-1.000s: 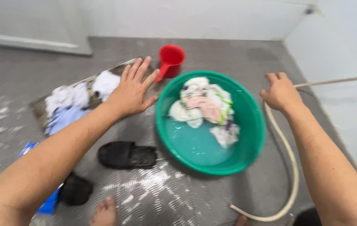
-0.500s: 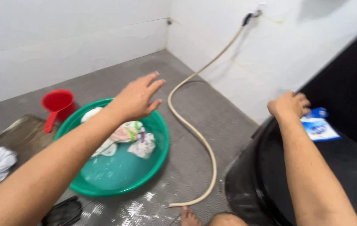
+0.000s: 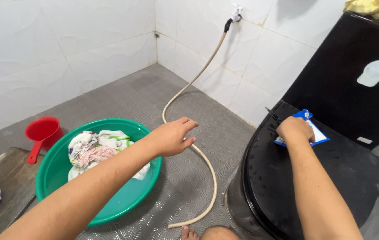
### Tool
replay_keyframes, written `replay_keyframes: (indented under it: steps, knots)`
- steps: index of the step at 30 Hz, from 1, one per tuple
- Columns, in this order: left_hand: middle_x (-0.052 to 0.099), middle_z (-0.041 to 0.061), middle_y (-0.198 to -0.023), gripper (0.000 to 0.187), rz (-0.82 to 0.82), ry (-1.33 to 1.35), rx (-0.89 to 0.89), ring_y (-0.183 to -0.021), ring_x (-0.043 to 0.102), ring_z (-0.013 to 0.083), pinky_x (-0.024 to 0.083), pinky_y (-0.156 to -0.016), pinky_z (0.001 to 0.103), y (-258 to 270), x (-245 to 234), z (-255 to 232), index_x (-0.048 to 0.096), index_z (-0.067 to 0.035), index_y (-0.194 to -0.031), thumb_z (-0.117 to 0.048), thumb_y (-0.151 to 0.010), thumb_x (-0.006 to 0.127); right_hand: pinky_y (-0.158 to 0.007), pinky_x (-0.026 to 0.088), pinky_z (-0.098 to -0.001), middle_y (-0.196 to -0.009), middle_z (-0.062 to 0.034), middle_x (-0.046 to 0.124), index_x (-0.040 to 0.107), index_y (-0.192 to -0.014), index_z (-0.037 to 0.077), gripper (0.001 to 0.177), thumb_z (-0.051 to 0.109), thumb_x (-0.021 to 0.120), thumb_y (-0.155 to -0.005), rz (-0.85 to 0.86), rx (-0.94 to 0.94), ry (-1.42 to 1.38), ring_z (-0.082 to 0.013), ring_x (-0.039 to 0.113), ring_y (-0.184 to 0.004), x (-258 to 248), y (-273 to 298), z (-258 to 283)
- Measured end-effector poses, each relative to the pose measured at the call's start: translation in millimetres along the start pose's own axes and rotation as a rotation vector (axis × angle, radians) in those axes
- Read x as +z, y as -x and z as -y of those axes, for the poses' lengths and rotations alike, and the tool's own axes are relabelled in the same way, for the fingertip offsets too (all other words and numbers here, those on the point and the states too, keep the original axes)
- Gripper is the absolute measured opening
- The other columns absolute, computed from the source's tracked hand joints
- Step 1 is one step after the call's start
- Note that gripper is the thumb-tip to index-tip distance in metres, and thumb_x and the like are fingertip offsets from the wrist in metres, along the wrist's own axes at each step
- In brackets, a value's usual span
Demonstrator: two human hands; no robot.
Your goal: The person hand washes clothes in a green basin filled with water. They pick up various garments from a wooden board, submerge them in the basin, and scrub them by hand. The person adds liquid detergent from a blue sachet into the water and continues to agitate and rinse the clothes.
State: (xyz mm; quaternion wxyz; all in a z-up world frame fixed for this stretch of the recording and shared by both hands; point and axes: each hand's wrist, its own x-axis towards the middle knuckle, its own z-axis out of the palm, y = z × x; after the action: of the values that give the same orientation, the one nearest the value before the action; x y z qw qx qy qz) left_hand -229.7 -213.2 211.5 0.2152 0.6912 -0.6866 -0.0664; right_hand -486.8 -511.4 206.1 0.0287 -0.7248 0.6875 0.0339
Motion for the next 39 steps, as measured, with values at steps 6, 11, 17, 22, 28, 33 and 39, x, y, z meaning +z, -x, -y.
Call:
replay_keyframes:
  steps: [6,11,17,22,28,33,39]
  knots:
    - [0.063,0.015,-0.127,0.041,-0.005,0.041,0.037,-0.115,0.063,0.0355,0.051,-0.097,0.046,-13.2,7.9,-5.1,0.060,-0.008,-0.130,-0.030,-0.095,0.061,-0.104,0.052,-0.0439,-0.138,-0.0190,0.065,0.071,-0.130,0.006,0.046,0.023,0.073,-0.087,-0.009,0.005,-0.080,-0.0359,0.062,-0.128,-12.5,-8.0,-20.0]
    - [0.065,0.015,-0.124,0.040,-0.025,0.071,0.054,-0.116,0.062,0.0359,0.050,-0.098,0.046,-12.5,13.7,-1.0,0.061,-0.006,-0.128,-0.029,-0.095,0.062,-0.098,0.054,-0.0463,-0.130,-0.0223,0.070,0.049,-0.142,0.011,0.061,0.021,0.077,-0.088,-0.106,0.027,-0.102,-0.0382,0.067,-0.122,-21.6,-20.9,-49.8]
    - [0.065,0.016,-0.125,0.041,-0.020,0.106,0.002,-0.113,0.064,0.0345,0.051,-0.097,0.044,-5.0,12.1,4.6,0.060,-0.006,-0.129,-0.028,-0.094,0.063,-0.099,0.056,-0.0409,-0.130,-0.0095,0.061,0.083,-0.102,0.018,0.028,0.004,0.066,-0.085,-0.133,-0.500,-0.096,-0.0316,0.067,-0.118,18.2,-41.3,-64.9]
    - [0.066,0.016,-0.124,0.040,-0.057,0.110,-0.017,-0.109,0.066,0.0338,0.052,-0.095,0.044,4.5,3.7,12.3,0.062,-0.006,-0.128,-0.027,-0.093,0.064,-0.097,0.052,-0.0451,-0.129,-0.0170,0.056,0.070,-0.120,0.007,0.044,0.039,0.073,-0.090,-0.097,-0.496,-0.204,-0.0380,0.065,-0.112,28.4,-16.5,-51.3]
    - [0.068,0.016,-0.124,0.038,-0.072,0.130,-0.075,-0.107,0.069,0.0326,0.052,-0.096,0.044,18.4,-3.4,22.0,0.064,-0.005,-0.125,-0.026,-0.093,0.064,-0.096,0.054,-0.0462,-0.124,-0.0206,0.062,0.075,-0.108,-0.003,0.048,0.040,0.075,-0.087,-0.143,-0.472,-0.115,-0.0384,0.066,-0.112,42.2,-18.8,-38.5]
    - [0.071,0.017,-0.125,0.045,-0.036,0.203,-0.254,-0.112,0.071,0.0301,0.054,-0.100,0.040,27.3,-2.6,37.8,0.066,-0.006,-0.129,-0.034,-0.094,0.062,-0.077,0.055,-0.0393,-0.088,-0.0144,0.071,0.074,-0.104,-0.002,0.039,0.033,0.070,-0.086,-0.136,-0.636,-0.618,-0.0301,0.071,-0.085,40.1,-1.5,29.7]
    - [0.049,0.026,-0.146,0.083,-0.124,0.584,-0.626,-0.134,0.050,0.0357,0.043,-0.111,0.046,57.4,-10.8,78.7,0.039,-0.004,-0.150,-0.061,-0.094,0.063,-0.069,0.045,-0.0272,-0.083,-0.0016,0.064,0.067,-0.086,0.007,0.023,0.027,0.057,-0.092,0.647,-1.055,-1.469,-0.0115,0.055,-0.074,-3.1,94.5,180.8]
